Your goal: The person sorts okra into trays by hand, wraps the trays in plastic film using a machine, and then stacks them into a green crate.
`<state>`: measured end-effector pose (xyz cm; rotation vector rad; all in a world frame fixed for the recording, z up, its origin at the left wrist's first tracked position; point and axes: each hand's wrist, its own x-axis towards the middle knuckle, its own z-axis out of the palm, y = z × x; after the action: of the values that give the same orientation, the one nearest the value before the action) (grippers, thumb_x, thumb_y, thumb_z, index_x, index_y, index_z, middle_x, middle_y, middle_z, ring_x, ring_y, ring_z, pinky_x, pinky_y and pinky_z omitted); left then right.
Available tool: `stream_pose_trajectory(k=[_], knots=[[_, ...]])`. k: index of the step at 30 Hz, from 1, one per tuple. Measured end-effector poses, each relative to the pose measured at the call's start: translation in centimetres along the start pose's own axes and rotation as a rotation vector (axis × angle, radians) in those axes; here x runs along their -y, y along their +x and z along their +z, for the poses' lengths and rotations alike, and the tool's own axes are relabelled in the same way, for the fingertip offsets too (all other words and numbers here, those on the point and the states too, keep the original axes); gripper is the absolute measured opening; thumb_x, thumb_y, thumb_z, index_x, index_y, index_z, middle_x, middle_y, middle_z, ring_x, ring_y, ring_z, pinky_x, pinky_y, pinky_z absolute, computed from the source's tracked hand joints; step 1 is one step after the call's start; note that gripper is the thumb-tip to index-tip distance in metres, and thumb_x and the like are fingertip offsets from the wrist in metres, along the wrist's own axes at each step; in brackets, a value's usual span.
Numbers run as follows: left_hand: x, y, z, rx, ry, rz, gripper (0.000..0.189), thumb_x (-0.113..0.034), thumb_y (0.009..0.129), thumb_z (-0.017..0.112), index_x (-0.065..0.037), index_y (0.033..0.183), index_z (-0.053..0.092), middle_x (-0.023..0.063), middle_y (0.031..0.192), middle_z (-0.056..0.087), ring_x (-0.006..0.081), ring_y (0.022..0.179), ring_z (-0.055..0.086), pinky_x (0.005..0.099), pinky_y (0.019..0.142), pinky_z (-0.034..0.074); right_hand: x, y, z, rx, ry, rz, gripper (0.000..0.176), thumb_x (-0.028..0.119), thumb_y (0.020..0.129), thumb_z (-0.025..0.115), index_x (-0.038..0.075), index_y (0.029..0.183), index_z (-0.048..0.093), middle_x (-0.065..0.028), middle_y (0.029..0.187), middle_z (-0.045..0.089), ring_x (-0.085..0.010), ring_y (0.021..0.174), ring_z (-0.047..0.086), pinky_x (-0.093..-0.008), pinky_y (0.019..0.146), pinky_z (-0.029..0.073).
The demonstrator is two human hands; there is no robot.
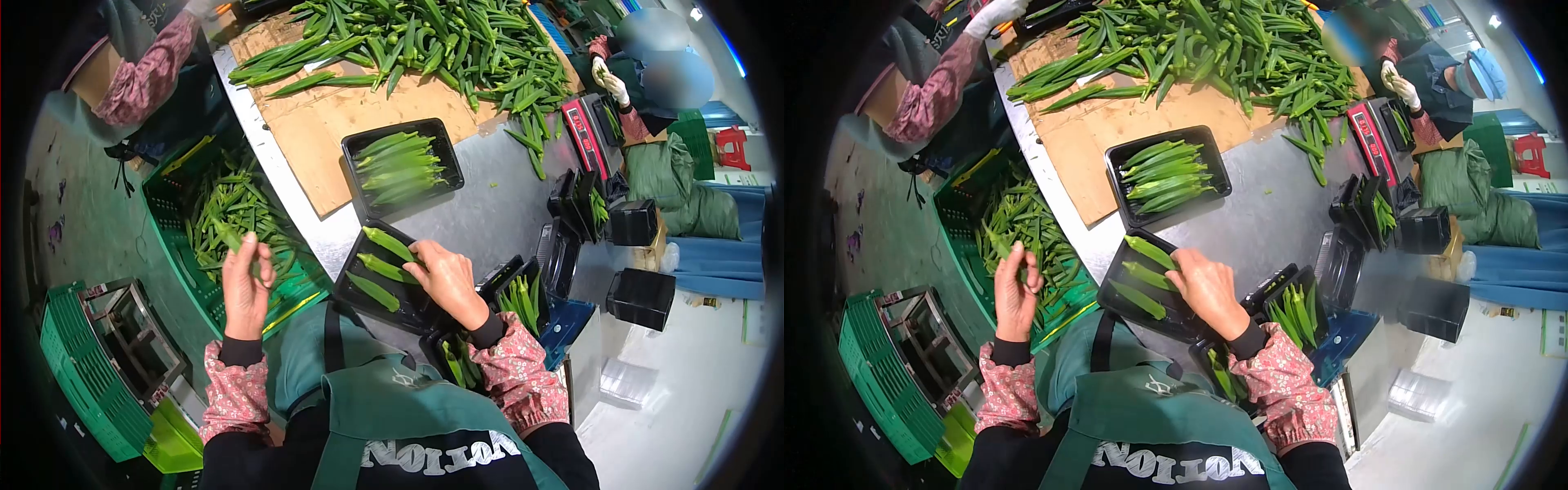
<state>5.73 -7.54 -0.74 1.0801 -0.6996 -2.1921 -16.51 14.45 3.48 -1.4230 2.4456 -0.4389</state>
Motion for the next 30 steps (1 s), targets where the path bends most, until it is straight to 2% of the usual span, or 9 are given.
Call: stream_pose_trajectory(k=[7,12,17,20,22,25,26,28,30], knots=[[2.5,-0.4,2.6,0.027,-0.065,-0.136,0.014,-0.021,0.095,0.061,-0.010,0.090,0.054,0.0015,0.075,0.059,0.0062,0.046,0.044,0.0204,0.041,0.031,0.0,0.1,-0.5,0.121,-0.016,0.079,0.029,0.025,0.082,0.070,0.009,0.103,0.058,-0.0135,0.094,0.064,-0.0370,0.081,0.063,-0.0472,0.066,0.050],[1.2,2.1,-0.6,-0.078,-0.054,-0.007,0.016,-0.021,0.095,0.061,-0.009,0.088,0.053,0.0013,0.076,0.059,0.0068,0.051,0.047,0.0218,0.042,0.035,-3.6,2.1,-2.9,-0.132,0.066,0.210,0.027,0.032,0.085,0.067,0.006,0.093,0.066,-0.0140,0.091,0.065,-0.0339,0.082,0.064,-0.0424,0.071,0.051],[-2.8,7.2,-7.2,-0.233,-0.063,0.142,0.024,-0.023,0.091,0.068,-0.007,0.096,0.052,0.0062,0.097,0.053,0.0168,0.086,0.056,0.0301,0.078,0.049,-10.0,8.8,-1.7,-0.591,-0.034,0.271,0.031,0.030,0.090,0.061,0.000,0.096,0.063,-0.0190,0.093,0.064,-0.0352,0.082,0.063,-0.0431,0.073,0.049],[-3.1,8.0,-6.6,-0.531,0.203,0.350,0.051,-0.024,0.094,0.063,0.004,0.131,0.042,0.0141,0.120,0.053,0.0194,0.102,0.053,0.0325,0.090,0.045,-12.1,11.4,0.2,-0.392,0.207,0.330,0.030,0.029,0.087,0.064,0.000,0.093,0.063,-0.0205,0.090,0.066,-0.0353,0.081,0.064,-0.0430,0.073,0.049],[-1.4,6.0,-2.7,-0.373,0.626,0.699,0.055,-0.022,0.097,0.057,0.003,0.140,0.035,0.0168,0.131,0.050,0.0190,0.109,0.053,0.0327,0.095,0.042,-12.3,11.8,0.6,-0.380,0.231,0.401,0.029,0.028,0.086,0.065,-0.001,0.090,0.062,-0.0197,0.083,0.066,-0.0327,0.076,0.064,-0.0417,0.070,0.049],[2.3,0.3,2.7,0.046,0.926,0.579,0.017,-0.011,0.096,0.053,-0.002,0.107,0.064,0.0078,0.101,0.064,0.0177,0.098,0.059,0.0302,0.086,0.046,-12.5,10.9,-0.2,-0.429,0.309,0.396,0.027,0.026,0.084,0.066,-0.001,0.086,0.060,-0.0163,0.072,0.064,-0.0263,0.067,0.062,-0.0383,0.064,0.048],[3.9,-1.2,4.1,0.170,1.133,0.870,0.014,-0.005,0.088,0.061,-0.001,0.100,0.066,0.0109,0.096,0.066,0.0259,0.100,0.062,0.0376,0.091,0.046,-12.6,10.2,-0.7,-0.458,0.342,0.378,0.026,0.025,0.084,0.066,0.000,0.085,0.059,-0.0148,0.068,0.062,-0.0238,0.063,0.061,-0.0370,0.062,0.048],[6.0,-3.3,6.0,0.578,1.213,0.990,0.016,-0.004,0.081,0.065,-0.003,0.098,0.066,0.0114,0.097,0.064,0.0281,0.102,0.060,0.0417,0.094,0.044,-11.9,7.7,-2.4,-0.526,0.387,0.370,0.025,0.022,0.084,0.067,0.000,0.081,0.056,-0.0103,0.065,0.058,-0.0146,0.060,0.055,-0.0317,0.058,0.046],[8.5,-4.3,6.6,0.692,1.256,1.045,0.020,-0.005,0.078,0.067,-0.004,0.098,0.066,0.0105,0.101,0.064,0.0307,0.103,0.059,0.0469,0.097,0.041,-10.7,4.0,-4.9,-0.571,0.348,0.416,0.024,0.021,0.084,0.067,0.000,0.080,0.055,-0.0078,0.064,0.057,-0.0115,0.060,0.052,-0.0299,0.058,0.045]])
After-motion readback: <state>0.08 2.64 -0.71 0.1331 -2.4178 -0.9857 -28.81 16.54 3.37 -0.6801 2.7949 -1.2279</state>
